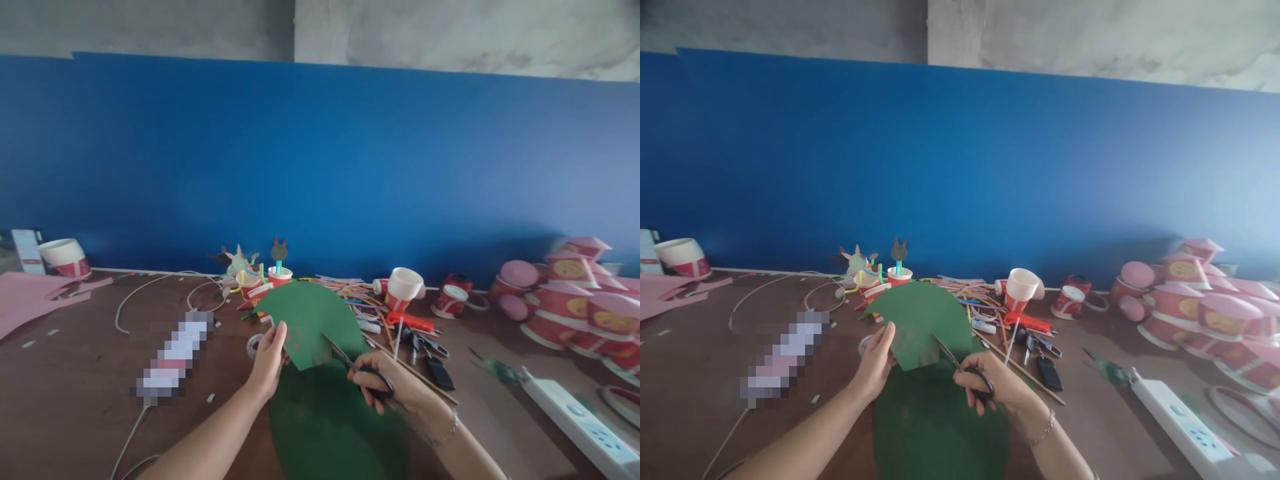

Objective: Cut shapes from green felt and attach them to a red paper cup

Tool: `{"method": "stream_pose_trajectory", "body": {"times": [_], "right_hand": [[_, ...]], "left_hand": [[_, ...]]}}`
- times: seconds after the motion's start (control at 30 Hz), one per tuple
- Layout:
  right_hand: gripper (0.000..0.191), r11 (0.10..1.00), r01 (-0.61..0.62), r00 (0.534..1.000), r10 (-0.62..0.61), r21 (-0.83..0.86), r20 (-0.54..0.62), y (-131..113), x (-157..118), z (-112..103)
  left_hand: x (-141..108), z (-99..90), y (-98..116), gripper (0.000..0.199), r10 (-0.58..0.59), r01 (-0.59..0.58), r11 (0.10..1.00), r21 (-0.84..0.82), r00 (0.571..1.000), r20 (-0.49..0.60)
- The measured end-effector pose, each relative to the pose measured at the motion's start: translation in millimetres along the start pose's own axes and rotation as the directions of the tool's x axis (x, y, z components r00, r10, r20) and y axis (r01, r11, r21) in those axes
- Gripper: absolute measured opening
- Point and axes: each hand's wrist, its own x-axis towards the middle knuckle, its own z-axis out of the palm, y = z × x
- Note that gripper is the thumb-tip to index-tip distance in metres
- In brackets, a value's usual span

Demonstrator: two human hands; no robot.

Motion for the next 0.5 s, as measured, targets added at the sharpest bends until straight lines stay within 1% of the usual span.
{"method": "stream_pose_trajectory", "body": {"times": [0.03, 0.1, 0.17, 0.2, 0.27, 0.3, 0.4, 0.5], "right_hand": [[0.034, 1.000, 0.005, 1.000, -0.005, 0.009, -0.010, 1.0, 1.7, 2.1], [0.035, 0.999, 0.019, 0.999, -0.018, 0.040, -0.034, 4.4, 6.0, 6.5], [0.035, 0.998, 0.026, 0.999, -0.024, 0.065, -0.043, 8.5, 10.1, 10.6], [0.036, 0.997, 0.025, 0.999, -0.023, 0.067, -0.036, 10.5, 11.7, 12.3], [0.036, 0.998, 0.025, 1.000, -0.024, 0.053, -0.010, 13.5, 13.5, 14.7], [0.037, 0.999, 0.025, 1.000, -0.026, 0.043, 0.006, 14.5, 13.8, 15.4], [0.037, 0.999, 0.022, 0.999, -0.023, 0.030, 0.024, 15.3, 13.7, 16.0], [0.035, 0.999, 0.023, 1.000, -0.024, 0.048, 0.017, 14.0, 13.1, 16.1]], "left_hand": [[-2.8, 0.9, 1.0, 0.038, 0.037, -0.035, 0.999, -0.017, 0.997, 0.074], [-9.3, 3.6, 3.3, 0.042, 0.082, -0.076, 0.997, -0.033, 0.968, 0.238], [-15.7, 6.7, 5.2, 0.044, 0.063, -0.073, 0.997, 0.019, 0.945, 0.320], [-18.1, 8.0, 5.5, 0.038, 0.038, -0.066, 0.995, 0.075, 0.943, 0.331], [-20.6, 9.4, 4.9, 0.024, -0.005, -0.057, 0.981, 0.185, 0.949, 0.316], [-20.7, 9.4, 4.1, 0.023, -0.017, -0.054, 0.974, 0.222, 0.952, 0.306], [-18.1, 7.5, 2.1, 0.024, -0.035, -0.043, 0.967, 0.249, 0.954, 0.299], [-15.3, 5.2, 2.3, 0.023, -0.059, -0.031, 0.968, 0.250, 0.937, 0.343]]}}
